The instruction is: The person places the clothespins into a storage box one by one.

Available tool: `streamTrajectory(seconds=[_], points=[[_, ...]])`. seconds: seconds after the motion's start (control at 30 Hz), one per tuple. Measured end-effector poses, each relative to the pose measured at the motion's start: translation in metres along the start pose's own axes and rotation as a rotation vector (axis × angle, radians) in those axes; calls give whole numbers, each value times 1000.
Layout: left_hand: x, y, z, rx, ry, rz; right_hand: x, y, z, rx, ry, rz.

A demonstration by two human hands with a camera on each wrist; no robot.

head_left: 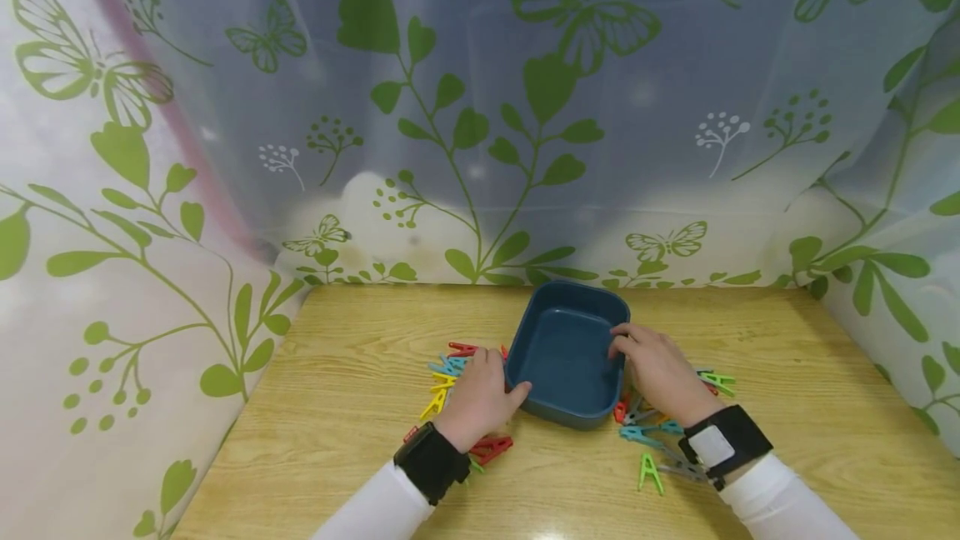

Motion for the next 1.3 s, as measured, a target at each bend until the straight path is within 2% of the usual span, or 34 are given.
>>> streamTrajectory(seconds=[0.13, 0.23, 0.43, 0.53, 0.77, 1.03, 1.3], points=[[0, 5, 7, -9, -4, -70, -3, 10, -1, -96, -86, 0], [1, 6, 13, -12, 5, -116, -4, 17, -2, -120, -181, -2], [8, 3, 26, 31, 78, -244, -4, 22, -7, -38, -359, 32], [10, 1, 34, 32, 94, -249, -3, 19, -11, 30, -408, 32], [8, 3, 47, 2, 93, -184, 3, 12, -17, 93, -438, 38], [6, -1, 51, 5, 38, -126, 5, 8, -16, 113, -423, 63], [9, -2, 47, 29, 17, -149, 3, 6, -14, 119, -429, 71]])
Point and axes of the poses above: each hand's wrist, its own z-axis towards the middle knuckle, its own y-axis out of the back of the hand, x = y × z, the point moved 8 cm from there along z, towards the middle knuckle, and after that the axes turned 10 degrees about -z, right-handed, at the moved point
